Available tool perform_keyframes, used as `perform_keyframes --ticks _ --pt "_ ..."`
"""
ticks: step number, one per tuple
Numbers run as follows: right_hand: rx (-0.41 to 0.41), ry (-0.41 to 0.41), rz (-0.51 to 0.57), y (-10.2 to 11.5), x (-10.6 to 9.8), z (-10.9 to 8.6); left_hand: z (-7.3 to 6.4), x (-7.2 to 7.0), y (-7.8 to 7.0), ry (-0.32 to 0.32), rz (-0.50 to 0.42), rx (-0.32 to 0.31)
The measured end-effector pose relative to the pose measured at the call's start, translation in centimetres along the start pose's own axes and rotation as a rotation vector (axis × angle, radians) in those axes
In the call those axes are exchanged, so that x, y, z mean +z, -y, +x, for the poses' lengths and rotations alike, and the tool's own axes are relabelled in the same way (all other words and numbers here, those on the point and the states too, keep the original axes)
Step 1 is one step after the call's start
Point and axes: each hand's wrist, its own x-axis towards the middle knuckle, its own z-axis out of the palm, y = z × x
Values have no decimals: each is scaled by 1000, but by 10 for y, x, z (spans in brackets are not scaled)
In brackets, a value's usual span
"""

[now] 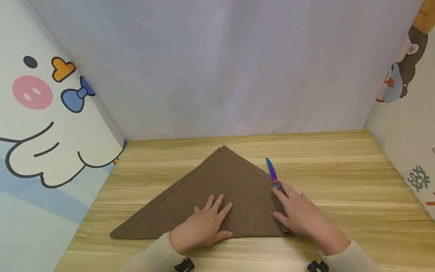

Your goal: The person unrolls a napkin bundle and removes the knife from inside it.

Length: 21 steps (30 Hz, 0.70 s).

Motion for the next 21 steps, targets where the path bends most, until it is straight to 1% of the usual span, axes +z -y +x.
perform_keyframes --ticks 3,6,10,15,21 --pt "6 12 -12 1 3 1 4 1 -5 1 -5 -5" --pt "17 25 -21 1 4 1 6 1 -8 15 -6 -25" --pt "34 36 -23 3 4 1 7 2 -9 20 -5 -45" --pt "43 39 -28 4 3 1 7 3 -9 5 -7 -50" --pt "35 33 -49 1 3 1 7 4 -9 7 -49 -58"
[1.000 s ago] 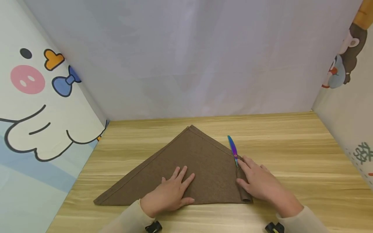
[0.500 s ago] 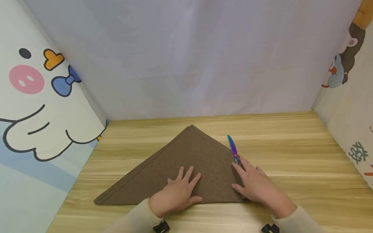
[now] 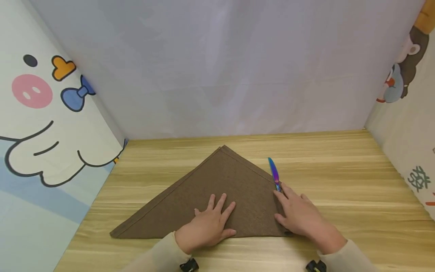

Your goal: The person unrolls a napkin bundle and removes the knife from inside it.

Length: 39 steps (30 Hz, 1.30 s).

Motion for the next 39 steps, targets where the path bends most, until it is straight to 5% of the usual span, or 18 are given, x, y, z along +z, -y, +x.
perform_keyframes --ticks 39 --pt "44 29 65 -18 -13 -13 -3 1 3 11 -49 7"
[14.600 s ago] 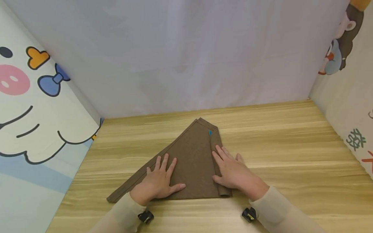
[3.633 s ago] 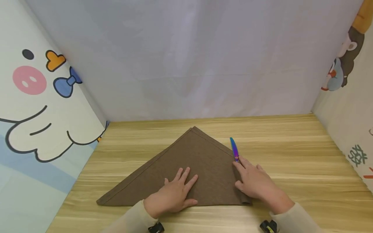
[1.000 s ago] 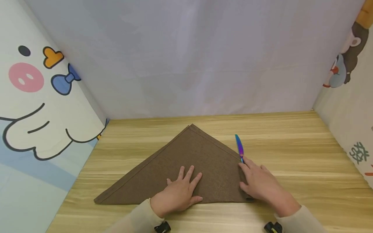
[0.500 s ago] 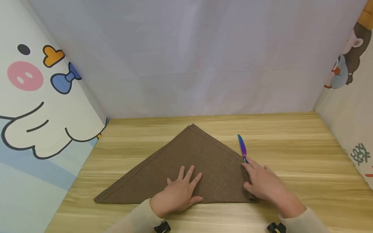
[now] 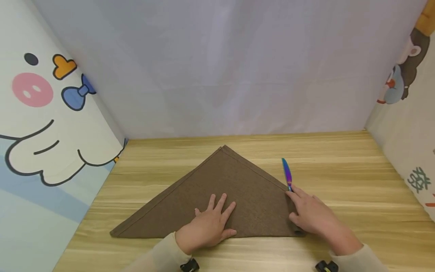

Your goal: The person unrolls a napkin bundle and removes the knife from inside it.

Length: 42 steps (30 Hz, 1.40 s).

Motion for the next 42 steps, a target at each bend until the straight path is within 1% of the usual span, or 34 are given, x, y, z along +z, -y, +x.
perform_keyframes --ticks 5,9,12,18,27,34,38,42 --pt "12 13 25 -4 0 -3 -2 -1 1 8 -3 -3" --pt "19 27 61 -6 -2 -4 -4 0 3 17 15 -4" --pt "12 29 96 -6 -5 -6 -6 0 4 12 27 5" --pt "0 38 134 -10 -6 -8 -8 -2 5 7 15 15" --pt "-18 42 137 -16 -8 -9 -9 -2 4 17 24 -4" --pt "-25 49 144 -15 -9 -11 -7 -1 3 15 37 -2" --pt "-36 13 128 -12 -6 -13 -6 0 3 13 35 3" --pt "-53 -29 69 -10 -1 -15 -6 1 3 8 43 6"
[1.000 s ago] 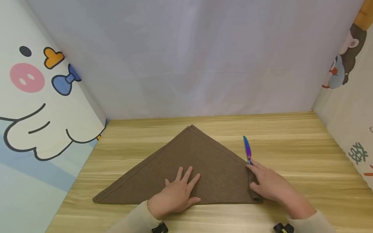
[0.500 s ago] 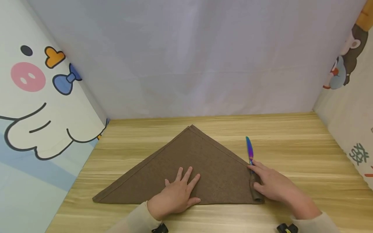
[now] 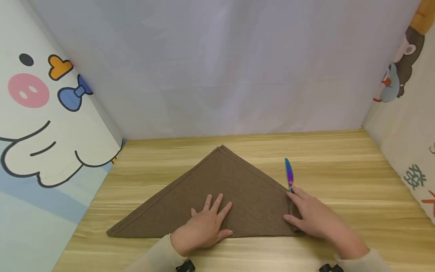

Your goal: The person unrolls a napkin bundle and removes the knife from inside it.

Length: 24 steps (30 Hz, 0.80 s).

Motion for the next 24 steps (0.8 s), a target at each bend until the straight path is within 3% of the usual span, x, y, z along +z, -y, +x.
perform_keyframes --ticks 9,18,24 --pt "-39 -28 -27 0 2 -1 -1 -1 0 -4 12 2" --pt "-20 -12 11 -5 1 -5 0 0 0 -16 16 7" --pt "-32 -45 11 -5 -1 -11 0 1 0 -12 23 5"
